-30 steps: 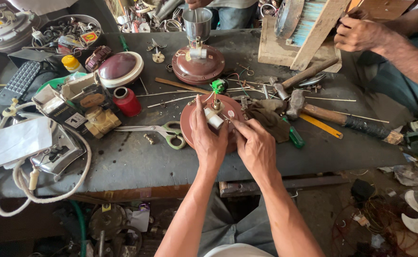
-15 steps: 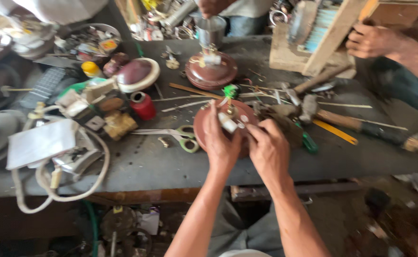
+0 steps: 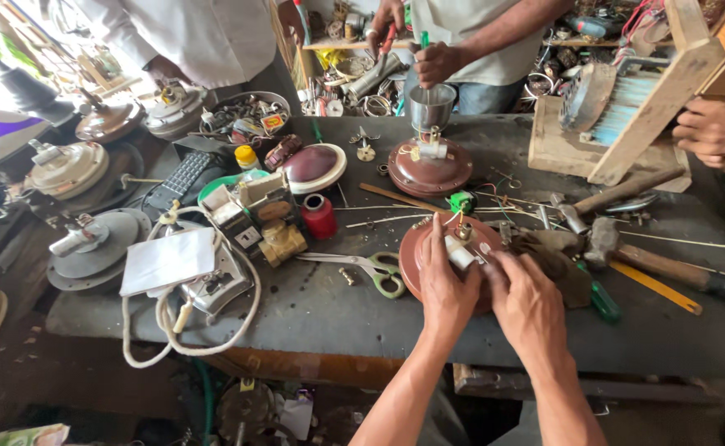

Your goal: The person uses a screwdriver to tighten screws on a small white component attached to a brown circular base. They repeatedly adjust the component and wires, then briefly reach for a wooden stick from a shelf.

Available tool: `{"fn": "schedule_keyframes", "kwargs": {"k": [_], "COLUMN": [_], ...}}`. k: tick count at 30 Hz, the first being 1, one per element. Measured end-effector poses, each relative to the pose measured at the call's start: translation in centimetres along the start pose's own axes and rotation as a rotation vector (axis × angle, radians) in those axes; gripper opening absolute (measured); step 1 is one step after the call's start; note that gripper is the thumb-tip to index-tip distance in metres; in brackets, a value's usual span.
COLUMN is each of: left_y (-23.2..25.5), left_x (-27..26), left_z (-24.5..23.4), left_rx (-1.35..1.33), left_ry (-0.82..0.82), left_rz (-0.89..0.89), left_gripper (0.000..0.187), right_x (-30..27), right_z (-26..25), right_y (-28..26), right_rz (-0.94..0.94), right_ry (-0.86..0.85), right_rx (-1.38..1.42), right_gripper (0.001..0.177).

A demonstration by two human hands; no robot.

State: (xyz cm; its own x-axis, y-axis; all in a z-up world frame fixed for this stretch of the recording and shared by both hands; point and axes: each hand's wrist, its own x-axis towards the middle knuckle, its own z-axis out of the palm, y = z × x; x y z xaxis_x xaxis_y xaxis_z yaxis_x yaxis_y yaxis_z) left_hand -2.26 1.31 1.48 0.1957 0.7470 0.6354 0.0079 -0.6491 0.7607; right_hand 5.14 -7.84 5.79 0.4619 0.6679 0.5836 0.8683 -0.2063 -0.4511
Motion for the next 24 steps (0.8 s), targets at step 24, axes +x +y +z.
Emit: {"fn": "schedule_keyframes", "kwargs": {"k": [24], "left_y": [-0.4], "left_x": [0.4], "left_z": [-1.4], "left_rx": [0.036], "left_ry": [-0.067], "left_rz": [-0.078], "left_gripper": [0.098], "right_x": [0.4], "right_z": [0.3], "right_y": [1.0], "right_rz": [0.016], "right_ry": [-0.002], "right_rx": [0.06], "right_gripper": [0.039]}}
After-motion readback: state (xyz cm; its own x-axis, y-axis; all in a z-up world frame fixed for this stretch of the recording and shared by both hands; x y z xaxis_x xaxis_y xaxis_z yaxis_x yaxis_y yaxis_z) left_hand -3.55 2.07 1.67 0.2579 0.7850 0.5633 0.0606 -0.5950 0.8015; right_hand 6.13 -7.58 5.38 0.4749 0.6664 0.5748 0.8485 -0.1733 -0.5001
